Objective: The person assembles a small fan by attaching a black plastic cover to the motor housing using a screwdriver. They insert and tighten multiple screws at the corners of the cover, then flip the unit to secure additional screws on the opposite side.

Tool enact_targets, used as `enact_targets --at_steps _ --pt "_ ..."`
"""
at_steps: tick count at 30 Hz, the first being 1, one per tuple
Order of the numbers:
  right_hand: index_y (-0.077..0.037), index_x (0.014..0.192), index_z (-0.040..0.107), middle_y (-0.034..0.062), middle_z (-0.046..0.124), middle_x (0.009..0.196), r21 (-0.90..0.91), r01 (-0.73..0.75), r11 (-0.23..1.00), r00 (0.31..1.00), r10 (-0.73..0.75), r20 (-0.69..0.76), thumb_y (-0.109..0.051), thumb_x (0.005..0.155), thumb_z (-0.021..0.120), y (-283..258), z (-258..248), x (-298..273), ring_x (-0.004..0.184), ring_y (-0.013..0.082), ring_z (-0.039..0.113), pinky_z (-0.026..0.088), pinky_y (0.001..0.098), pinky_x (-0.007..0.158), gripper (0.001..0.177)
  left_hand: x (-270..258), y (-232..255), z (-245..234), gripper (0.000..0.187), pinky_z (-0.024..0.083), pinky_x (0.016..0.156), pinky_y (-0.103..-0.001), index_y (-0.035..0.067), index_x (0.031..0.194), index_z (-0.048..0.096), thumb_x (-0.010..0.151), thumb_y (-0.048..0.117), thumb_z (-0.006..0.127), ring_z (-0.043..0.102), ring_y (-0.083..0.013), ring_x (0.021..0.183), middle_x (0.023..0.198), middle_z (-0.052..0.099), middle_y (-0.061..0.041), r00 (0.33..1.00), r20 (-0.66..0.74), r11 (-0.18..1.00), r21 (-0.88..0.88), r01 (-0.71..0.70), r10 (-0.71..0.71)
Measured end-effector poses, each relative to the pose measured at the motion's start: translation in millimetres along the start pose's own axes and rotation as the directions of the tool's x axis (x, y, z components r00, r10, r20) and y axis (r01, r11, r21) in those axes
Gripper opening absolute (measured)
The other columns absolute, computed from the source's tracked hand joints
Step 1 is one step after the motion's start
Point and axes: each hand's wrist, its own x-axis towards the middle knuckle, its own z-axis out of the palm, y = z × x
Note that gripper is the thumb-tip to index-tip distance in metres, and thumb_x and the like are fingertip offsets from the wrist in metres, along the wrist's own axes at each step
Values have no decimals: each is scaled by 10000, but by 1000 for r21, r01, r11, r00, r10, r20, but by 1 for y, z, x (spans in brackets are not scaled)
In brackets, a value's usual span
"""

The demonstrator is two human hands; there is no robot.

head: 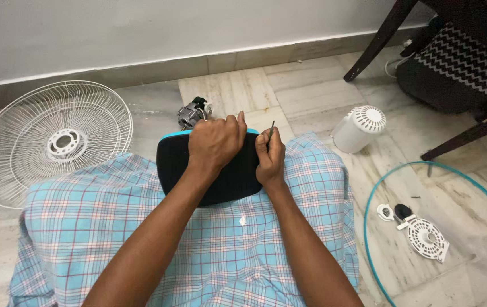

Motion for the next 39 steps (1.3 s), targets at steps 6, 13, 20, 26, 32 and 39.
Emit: enact_targets --at_steps 6,13,20,26,32,39 --pt "-56 876 453 2 449 652 -36 -16 999 1000 15 -14 -363 1094 493 -3 -3 -3 606 90 403 344 291 538 378 2 8 -6 491 439 362 -388 102 531 587 989 273 620 548 -249 330 421 564 -93 999 -1 998 -43 40 -40" --pt "-64 868 453 10 451 620 -93 37 995 998 -42 -50 -395 1093 474 1 0 1 566 96 411 335 297 513 401 10 2 5 483 470 403 -407 99 517 612 984 223 612 595 -283 392 459 588 -119 995 51 994 -73 -85 89" --pt "-40 885 460 78 542 664 -208 -35 977 999 32 -17 -373 1085 523 -19 -7 1 592 171 520 417 344 534 393 14 7 7 431 513 441 -457 79 567 656 951 274 651 651 -353 466 542 643 -174 988 150 993 -106 57 -41" --pt "-20 958 460 181 654 755 -363 -102 926 992 68 -104 -292 1031 635 -44 -51 17 637 298 665 507 423 562 331 42 46 1 205 542 672 -520 0 873 670 893 204 666 689 -386 733 815 699 -200 971 193 971 -221 -93 137" --pt "-14 1075 507 222 693 811 -573 -141 807 986 61 -156 -252 1017 629 -37 -172 -13 750 421 693 509 489 625 273 50 146 26 214 523 738 -547 -40 988 642 892 151 643 653 -439 855 942 680 -252 977 116 769 -635 -66 179" --pt "23 836 689 248 702 805 -736 -473 484 876 346 -335 -184 878 693 13 -300 -133 765 422 692 539 485 710 211 5 281 99 238 559 844 -519 -19 980 664 862 186 630 657 -417 989 1043 689 -237 793 456 737 -676 13 404"
